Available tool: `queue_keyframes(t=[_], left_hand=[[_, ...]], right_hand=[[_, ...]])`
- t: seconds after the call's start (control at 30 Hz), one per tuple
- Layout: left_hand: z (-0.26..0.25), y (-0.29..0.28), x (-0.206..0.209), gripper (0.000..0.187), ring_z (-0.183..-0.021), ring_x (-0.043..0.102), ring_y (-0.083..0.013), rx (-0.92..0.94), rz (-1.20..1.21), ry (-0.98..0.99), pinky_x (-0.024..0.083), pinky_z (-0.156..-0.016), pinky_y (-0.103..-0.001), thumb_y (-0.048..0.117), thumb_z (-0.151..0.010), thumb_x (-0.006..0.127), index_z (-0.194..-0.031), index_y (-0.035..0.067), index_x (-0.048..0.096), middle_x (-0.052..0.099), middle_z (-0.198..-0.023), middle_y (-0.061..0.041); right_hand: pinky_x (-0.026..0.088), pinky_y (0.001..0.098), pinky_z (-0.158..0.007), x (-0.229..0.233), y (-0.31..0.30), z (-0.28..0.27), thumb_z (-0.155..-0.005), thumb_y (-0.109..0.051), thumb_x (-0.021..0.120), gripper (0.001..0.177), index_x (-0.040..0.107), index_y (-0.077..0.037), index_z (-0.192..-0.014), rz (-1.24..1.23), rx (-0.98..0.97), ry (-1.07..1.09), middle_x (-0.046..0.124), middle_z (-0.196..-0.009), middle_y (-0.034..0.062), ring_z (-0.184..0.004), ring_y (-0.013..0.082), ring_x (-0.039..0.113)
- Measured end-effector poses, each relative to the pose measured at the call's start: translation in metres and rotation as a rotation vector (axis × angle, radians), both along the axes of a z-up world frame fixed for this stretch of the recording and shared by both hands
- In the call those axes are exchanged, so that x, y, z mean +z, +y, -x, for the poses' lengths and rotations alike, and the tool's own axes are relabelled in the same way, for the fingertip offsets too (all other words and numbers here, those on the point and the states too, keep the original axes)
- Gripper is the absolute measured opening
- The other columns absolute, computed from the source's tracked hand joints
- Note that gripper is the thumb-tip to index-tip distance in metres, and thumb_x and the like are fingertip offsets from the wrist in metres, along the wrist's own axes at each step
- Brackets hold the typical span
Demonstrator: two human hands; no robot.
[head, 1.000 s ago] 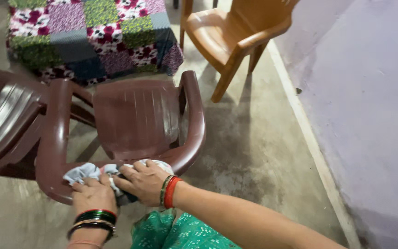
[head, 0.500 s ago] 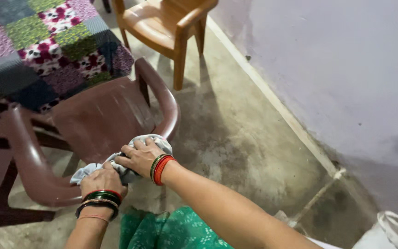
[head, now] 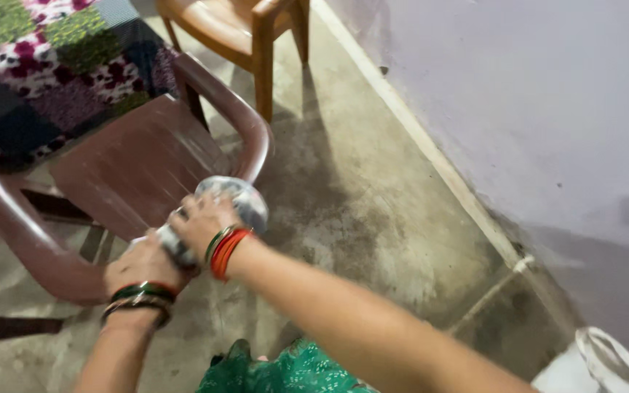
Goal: The person wipes the surfaces of several plastic chairs using a cloth. They clean the seat, backrest, and armrests of a brown chair and then move to a purple chair to perform the same cleaning actions.
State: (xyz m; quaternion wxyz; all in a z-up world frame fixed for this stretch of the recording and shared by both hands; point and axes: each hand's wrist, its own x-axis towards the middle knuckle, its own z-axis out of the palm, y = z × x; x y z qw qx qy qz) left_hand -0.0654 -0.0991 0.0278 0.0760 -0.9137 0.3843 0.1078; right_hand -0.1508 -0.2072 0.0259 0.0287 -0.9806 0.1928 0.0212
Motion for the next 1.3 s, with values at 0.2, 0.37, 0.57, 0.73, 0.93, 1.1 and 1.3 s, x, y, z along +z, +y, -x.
queue_keyframes(t=[0.2,0.37,0.57,0.73,0.93,1.1,1.3], left_hand=[[-0.022,0.083,-0.033,0.088,-0.122,0.062,-0.0382,0.232,0.100,-0.072,0.052,-0.105,-0.047,0.048,-0.069,0.083,-0.141,0.008,0.053,0.063,-0.134,-0.021],[0.007,0.053,-0.039,0.103,-0.133,0.048,-0.0407,0.254,0.193,-0.030,0.044,-0.109,-0.048,0.050,-0.063,0.085,-0.146,0.005,0.044,0.049,-0.145,-0.022],[0.059,-0.020,-0.012,0.112,-0.143,0.038,-0.0356,0.194,0.082,0.066,0.028,-0.119,-0.053,0.069,-0.068,0.077,-0.151,0.006,0.036,0.039,-0.154,-0.020],[0.036,0.033,-0.029,0.097,-0.145,0.036,-0.0341,0.163,0.189,0.009,0.029,-0.117,-0.052,0.058,-0.074,0.074,-0.151,0.012,0.037,0.037,-0.158,-0.015],[-0.017,0.112,-0.029,0.078,-0.133,0.053,-0.0372,0.444,0.134,0.170,0.046,-0.108,-0.050,0.044,-0.083,0.070,-0.150,0.015,0.042,0.049,-0.151,-0.017],[-0.056,0.179,0.008,0.050,-0.124,0.059,-0.0402,0.584,0.251,0.038,0.050,-0.102,-0.052,0.040,-0.097,0.060,-0.136,0.010,0.055,0.059,-0.139,-0.017],[-0.117,0.294,0.046,0.041,-0.118,0.059,-0.0424,0.421,0.561,-0.365,0.051,-0.098,-0.051,0.026,-0.094,0.062,-0.129,0.005,0.062,0.063,-0.132,-0.019]], right_hand=[[0.039,0.0629,-0.107,0.007,0.071,-0.007,-0.086,-0.034,0.063,0.048,0.061,-0.022,-0.133,-0.180,0.237,-0.155,0.057,-0.138,0.0126,-0.130,0.0349,0.054],[0.039,0.0594,-0.103,0.013,0.014,0.009,-0.078,-0.036,0.066,0.055,0.061,-0.027,-0.132,-0.293,0.324,-0.132,0.056,-0.136,0.0101,-0.126,0.0351,0.053],[0.038,0.0559,-0.109,0.016,-0.054,0.061,-0.079,-0.030,0.067,0.052,0.066,-0.026,-0.131,-0.244,0.161,-0.404,0.060,-0.139,0.0075,-0.130,0.0329,0.055],[0.034,0.0587,-0.108,0.004,0.003,0.057,-0.077,-0.028,0.066,0.054,0.064,-0.016,-0.130,-0.222,0.166,-0.513,0.058,-0.138,0.0178,-0.127,0.0395,0.053],[0.035,0.0649,-0.103,-0.007,0.084,-0.010,-0.086,-0.023,0.064,0.047,0.061,-0.023,-0.132,-0.191,0.295,-0.369,0.057,-0.140,0.0168,-0.125,0.0397,0.054],[0.041,0.0627,-0.100,0.031,0.137,-0.072,-0.086,-0.021,0.066,0.055,0.055,-0.028,-0.139,-0.519,0.299,-0.249,0.057,-0.131,0.0145,-0.125,0.0398,0.053],[0.042,0.0601,-0.102,0.080,0.235,-0.150,-0.082,-0.019,0.066,0.062,0.052,-0.028,-0.142,-0.624,0.412,-0.382,0.057,-0.129,0.0146,-0.126,0.0395,0.054]])
